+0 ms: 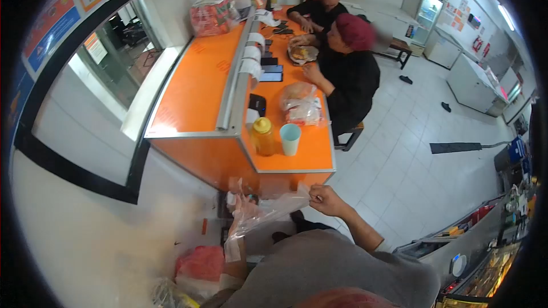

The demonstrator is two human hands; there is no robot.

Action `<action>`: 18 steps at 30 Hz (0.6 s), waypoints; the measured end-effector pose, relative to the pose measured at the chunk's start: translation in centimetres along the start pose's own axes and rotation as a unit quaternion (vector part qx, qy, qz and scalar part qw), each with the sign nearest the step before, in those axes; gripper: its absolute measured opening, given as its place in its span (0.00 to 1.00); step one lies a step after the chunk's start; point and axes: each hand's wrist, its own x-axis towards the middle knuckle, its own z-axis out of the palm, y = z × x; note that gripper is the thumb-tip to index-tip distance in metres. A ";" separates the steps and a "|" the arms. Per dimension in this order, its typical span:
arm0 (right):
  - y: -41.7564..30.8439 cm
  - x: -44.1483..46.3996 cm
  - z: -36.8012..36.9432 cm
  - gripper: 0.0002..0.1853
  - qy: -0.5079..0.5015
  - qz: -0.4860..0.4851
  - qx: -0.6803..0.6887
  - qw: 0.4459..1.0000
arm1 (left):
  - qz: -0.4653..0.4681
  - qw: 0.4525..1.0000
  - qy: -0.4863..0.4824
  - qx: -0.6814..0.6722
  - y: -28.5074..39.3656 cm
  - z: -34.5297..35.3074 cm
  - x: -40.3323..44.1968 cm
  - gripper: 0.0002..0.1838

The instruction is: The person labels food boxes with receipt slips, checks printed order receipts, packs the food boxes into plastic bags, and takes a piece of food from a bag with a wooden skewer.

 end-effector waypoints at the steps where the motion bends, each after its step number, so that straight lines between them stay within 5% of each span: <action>1: -0.4 -0.9 -1.2 0.15 0.040 -0.002 -0.028 0.999 | -0.014 1.000 0.001 0.014 -1.0 -0.3 1.5 0.31; 4: -2.5 -4.4 -4.6 0.12 0.129 0.004 -0.111 0.985 | -0.085 0.992 -0.019 0.093 -3.2 1.7 3.6 0.30; 5: -2.7 -5.7 -5.3 0.11 0.157 0.036 -0.108 0.981 | -0.165 0.968 -0.091 0.167 -2.7 3.6 3.0 0.29; 8: -2.3 -9.7 -7.1 0.08 0.222 0.118 -0.135 0.958 | -0.251 0.848 -0.343 0.317 -3.5 10.1 2.2 0.23; 11: -3.0 -12.4 -8.4 0.10 0.293 0.125 -0.131 0.939 | -0.228 0.749 -0.371 0.500 -6.0 14.4 3.6 0.23; 14: -1.7 -14.9 -9.3 0.11 0.322 0.148 -0.182 0.917 | -0.215 0.830 -0.322 0.402 -8.4 15.8 4.7 0.21; 18: 0.3 -15.8 -10.9 0.12 0.334 0.189 -0.181 0.906 | -0.253 0.862 -0.260 0.354 -7.3 19.1 3.2 0.19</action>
